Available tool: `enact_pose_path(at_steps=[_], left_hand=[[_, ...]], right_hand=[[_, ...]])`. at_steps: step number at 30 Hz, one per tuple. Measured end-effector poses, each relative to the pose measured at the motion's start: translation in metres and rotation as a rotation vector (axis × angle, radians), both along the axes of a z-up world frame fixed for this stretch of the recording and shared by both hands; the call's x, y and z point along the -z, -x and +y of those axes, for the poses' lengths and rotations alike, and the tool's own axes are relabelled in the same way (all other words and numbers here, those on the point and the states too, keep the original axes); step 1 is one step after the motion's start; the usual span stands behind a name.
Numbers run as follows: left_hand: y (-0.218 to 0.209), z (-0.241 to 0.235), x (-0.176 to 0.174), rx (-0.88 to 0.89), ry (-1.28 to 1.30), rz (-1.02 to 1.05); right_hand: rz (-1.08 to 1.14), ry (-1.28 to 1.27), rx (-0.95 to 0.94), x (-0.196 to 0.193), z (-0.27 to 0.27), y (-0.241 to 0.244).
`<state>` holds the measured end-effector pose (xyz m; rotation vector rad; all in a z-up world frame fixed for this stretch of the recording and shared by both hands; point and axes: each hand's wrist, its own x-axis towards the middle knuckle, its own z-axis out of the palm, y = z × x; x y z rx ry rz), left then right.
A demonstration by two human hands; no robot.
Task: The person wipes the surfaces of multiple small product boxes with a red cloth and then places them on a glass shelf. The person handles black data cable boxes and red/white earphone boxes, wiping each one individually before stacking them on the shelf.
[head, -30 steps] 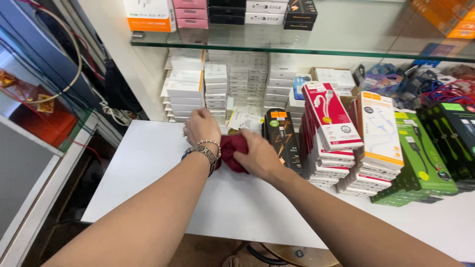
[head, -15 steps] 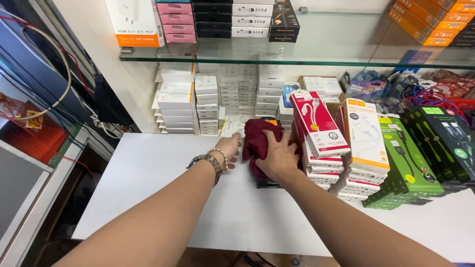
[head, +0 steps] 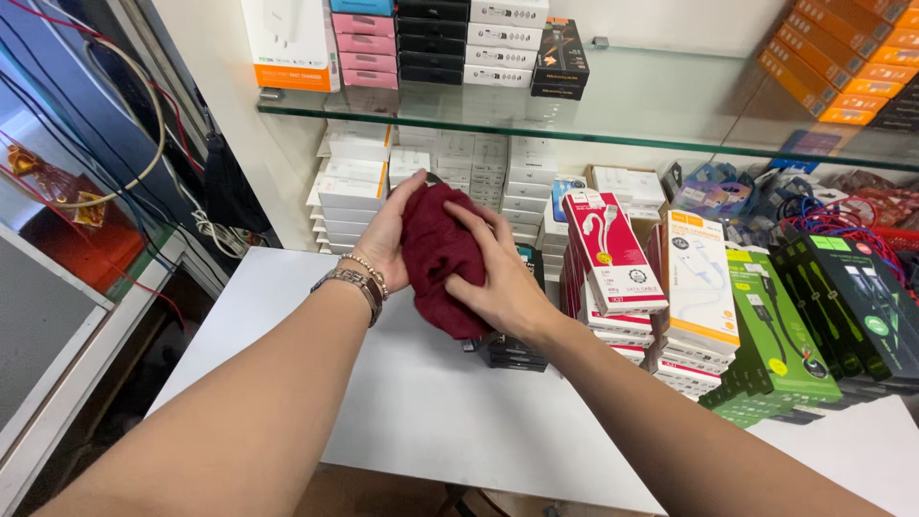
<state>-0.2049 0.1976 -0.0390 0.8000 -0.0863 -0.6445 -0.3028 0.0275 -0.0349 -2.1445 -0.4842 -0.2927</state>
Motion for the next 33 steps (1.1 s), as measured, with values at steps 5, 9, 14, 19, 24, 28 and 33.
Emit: enact_pose_path(at_steps=[5,9,14,19,24,28,33], left_hand=[[0.018,0.001,-0.032,-0.131,0.117,-0.056],[0.021,0.014,-0.049,-0.089,0.047,-0.079],[0.02,0.02,-0.044,-0.072,-0.127,0.083],[0.003,0.019,-0.036,-0.28,-0.164,0.179],[0.006,0.044,-0.027,-0.449,0.004,0.234],[-0.014,0.083,-0.042,-0.621,-0.049,0.102],[-0.023,0.061,-0.027,-0.378,-0.396,-0.057]], right_hand=[[-0.229,0.114,0.049,-0.014,0.011,0.0],[-0.24,0.144,0.014,-0.007,0.01,0.021],[-0.273,0.19,-0.019,-0.006,0.013,0.025],[-0.241,0.265,-0.005,0.008,0.014,0.032],[-0.242,0.327,-0.031,0.04,-0.012,0.031],[0.19,0.069,0.169,0.056,-0.037,0.023],[0.661,-1.041,-0.019,0.013,-0.031,-0.016]])
